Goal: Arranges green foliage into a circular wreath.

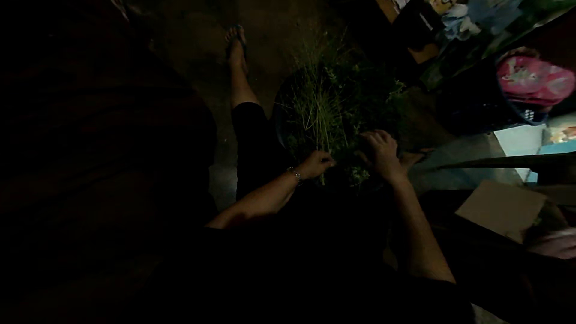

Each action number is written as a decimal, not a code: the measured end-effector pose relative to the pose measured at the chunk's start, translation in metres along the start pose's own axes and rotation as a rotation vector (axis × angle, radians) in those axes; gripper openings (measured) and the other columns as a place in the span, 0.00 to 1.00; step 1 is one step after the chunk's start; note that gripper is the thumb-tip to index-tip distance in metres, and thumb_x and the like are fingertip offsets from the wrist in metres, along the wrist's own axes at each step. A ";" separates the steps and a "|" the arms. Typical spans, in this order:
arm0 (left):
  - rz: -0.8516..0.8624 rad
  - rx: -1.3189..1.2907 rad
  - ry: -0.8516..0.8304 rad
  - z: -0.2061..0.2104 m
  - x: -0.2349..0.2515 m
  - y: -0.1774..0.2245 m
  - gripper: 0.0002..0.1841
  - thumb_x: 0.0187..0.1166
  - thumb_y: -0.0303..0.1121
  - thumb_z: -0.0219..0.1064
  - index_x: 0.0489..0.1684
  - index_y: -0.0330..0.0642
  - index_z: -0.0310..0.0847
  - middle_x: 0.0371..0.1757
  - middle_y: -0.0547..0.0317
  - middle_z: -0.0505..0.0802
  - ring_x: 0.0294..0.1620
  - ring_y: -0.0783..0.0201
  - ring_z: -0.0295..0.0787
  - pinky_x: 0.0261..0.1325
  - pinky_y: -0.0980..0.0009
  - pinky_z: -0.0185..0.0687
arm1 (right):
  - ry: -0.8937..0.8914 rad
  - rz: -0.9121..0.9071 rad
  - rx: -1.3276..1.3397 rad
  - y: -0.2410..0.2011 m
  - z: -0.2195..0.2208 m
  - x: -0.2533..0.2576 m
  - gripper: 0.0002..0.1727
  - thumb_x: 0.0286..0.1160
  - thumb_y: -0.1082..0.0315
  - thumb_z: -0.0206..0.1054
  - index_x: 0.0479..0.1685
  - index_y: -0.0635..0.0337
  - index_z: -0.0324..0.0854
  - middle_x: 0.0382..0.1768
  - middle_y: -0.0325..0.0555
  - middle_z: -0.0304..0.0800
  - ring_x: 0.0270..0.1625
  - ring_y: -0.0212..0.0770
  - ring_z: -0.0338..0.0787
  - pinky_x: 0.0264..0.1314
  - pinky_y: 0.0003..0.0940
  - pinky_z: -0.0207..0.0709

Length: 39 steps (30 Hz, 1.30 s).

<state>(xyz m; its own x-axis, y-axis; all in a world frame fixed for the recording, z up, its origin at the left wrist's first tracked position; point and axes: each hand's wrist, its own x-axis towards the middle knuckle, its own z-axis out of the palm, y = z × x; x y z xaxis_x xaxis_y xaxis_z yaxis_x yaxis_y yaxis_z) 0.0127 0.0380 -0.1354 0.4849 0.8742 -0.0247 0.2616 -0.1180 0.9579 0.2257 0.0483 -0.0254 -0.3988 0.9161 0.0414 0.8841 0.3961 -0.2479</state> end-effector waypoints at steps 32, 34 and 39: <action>0.016 0.087 -0.006 -0.002 -0.005 0.007 0.11 0.87 0.25 0.60 0.53 0.27 0.87 0.57 0.39 0.90 0.59 0.51 0.87 0.68 0.57 0.80 | 0.084 0.276 0.243 0.048 -0.009 -0.001 0.23 0.85 0.64 0.67 0.76 0.62 0.76 0.71 0.66 0.81 0.69 0.64 0.84 0.72 0.62 0.76; -0.004 0.065 0.026 -0.001 -0.005 0.007 0.11 0.88 0.26 0.59 0.54 0.27 0.86 0.57 0.38 0.89 0.59 0.50 0.87 0.67 0.57 0.81 | 0.218 0.241 0.171 0.046 -0.009 -0.005 0.25 0.86 0.60 0.66 0.78 0.62 0.74 0.77 0.69 0.73 0.75 0.71 0.75 0.74 0.68 0.70; -0.079 -0.018 0.028 -0.002 -0.007 0.011 0.13 0.91 0.28 0.56 0.60 0.27 0.81 0.56 0.38 0.88 0.49 0.54 0.88 0.57 0.60 0.85 | 0.345 0.097 0.087 0.006 0.015 -0.024 0.14 0.83 0.68 0.66 0.52 0.75 0.85 0.56 0.71 0.86 0.59 0.67 0.87 0.64 0.59 0.82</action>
<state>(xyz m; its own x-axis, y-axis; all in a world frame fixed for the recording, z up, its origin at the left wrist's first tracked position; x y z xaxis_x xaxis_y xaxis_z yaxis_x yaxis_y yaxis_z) 0.0104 0.0320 -0.1242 0.4397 0.8934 -0.0923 0.2828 -0.0402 0.9584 0.2367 0.0274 -0.0418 -0.1956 0.9220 0.3342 0.8836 0.3135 -0.3477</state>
